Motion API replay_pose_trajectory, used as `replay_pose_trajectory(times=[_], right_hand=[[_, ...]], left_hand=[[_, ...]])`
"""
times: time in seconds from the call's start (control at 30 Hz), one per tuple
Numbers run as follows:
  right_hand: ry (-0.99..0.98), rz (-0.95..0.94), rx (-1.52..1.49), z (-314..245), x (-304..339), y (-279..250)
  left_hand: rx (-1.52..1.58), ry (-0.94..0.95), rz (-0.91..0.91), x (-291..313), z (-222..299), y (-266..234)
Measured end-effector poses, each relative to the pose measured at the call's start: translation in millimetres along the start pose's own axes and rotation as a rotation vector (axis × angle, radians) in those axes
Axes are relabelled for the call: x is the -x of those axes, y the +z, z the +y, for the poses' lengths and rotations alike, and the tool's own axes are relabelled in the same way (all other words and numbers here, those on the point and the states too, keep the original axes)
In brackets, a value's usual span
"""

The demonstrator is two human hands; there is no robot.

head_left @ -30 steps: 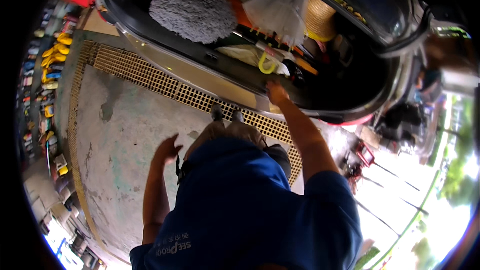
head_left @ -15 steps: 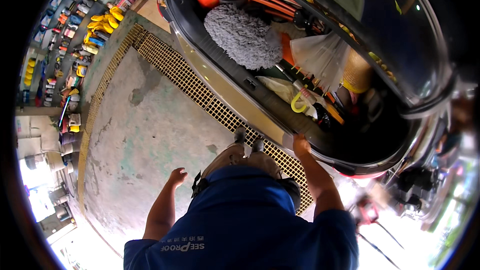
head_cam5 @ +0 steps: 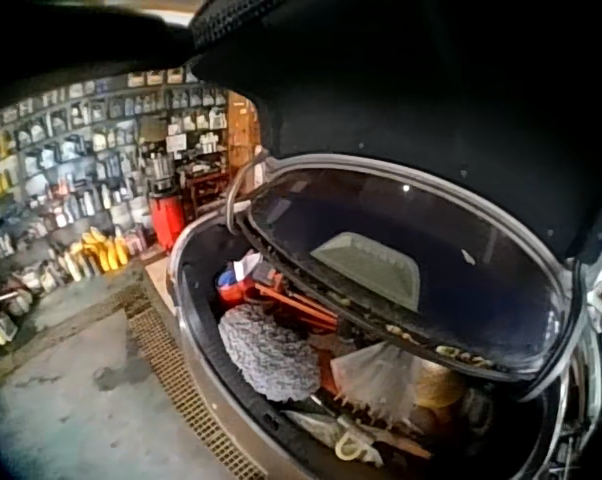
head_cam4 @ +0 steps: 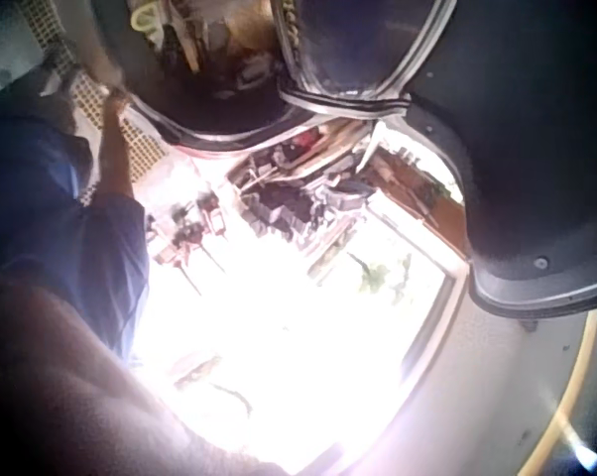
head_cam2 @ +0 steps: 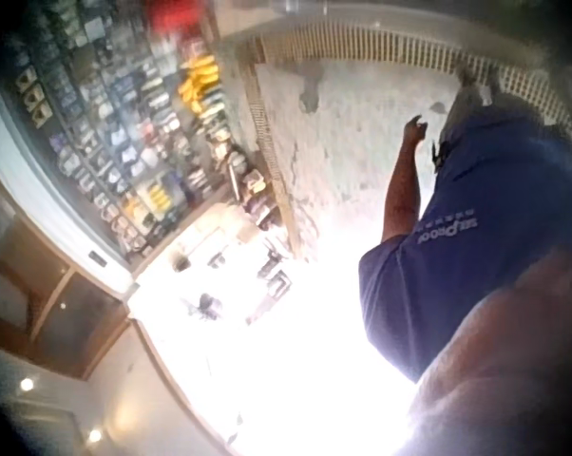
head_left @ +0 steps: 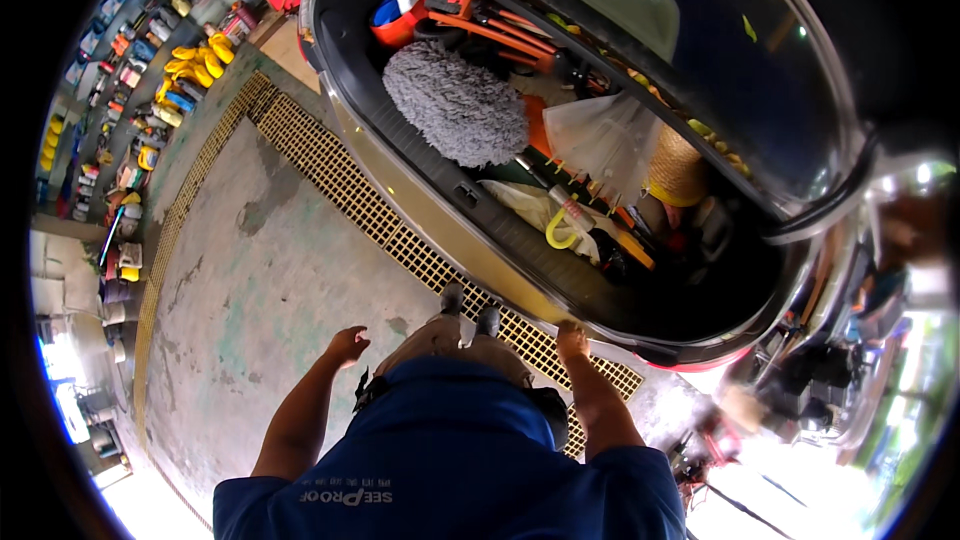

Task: The person retrieves a bottle of engine oil from the car's trunk, walks to the front of the vehicle, and pours the oil into the engine. After pouring, the person returns to the trunk to place the bottle back inside.

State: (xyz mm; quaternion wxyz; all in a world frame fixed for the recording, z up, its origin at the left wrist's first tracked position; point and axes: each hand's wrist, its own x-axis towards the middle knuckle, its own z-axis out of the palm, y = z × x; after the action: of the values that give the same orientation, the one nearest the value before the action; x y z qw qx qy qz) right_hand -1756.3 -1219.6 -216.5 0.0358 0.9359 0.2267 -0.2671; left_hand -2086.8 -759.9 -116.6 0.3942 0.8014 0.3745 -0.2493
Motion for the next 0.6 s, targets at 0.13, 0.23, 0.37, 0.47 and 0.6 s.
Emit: replay_pose_trajectory(times=[0.13, 0.23, 0.37, 0.47, 0.6], right_hand=[[-0.356, -0.855, -0.028, 27.2, 63.4, 17.8], [-0.061, -0.928, -0.337, 40.9, 92.2, -15.6], [-0.129, -0.187, -0.169, 79.5, 56.1, -117.3], [-0.208, 0.441, -0.469, 33.7, 75.3, -346.7], [-0.304, 1.348, 0.057, 16.9, 154.5, -570.2]], left_hand=[[0.018, -0.030, -0.006, -3.1, -22.8, 14.9], [-0.017, -0.110, -0.044, -2.0, -48.0, 39.1], [-0.012, -0.163, -0.123, -10.9, -40.3, 60.2], [-0.009, -0.155, -0.104, -16.8, -35.7, 66.3], [0.012, -0.024, -0.009, -47.4, -9.9, 59.2]])
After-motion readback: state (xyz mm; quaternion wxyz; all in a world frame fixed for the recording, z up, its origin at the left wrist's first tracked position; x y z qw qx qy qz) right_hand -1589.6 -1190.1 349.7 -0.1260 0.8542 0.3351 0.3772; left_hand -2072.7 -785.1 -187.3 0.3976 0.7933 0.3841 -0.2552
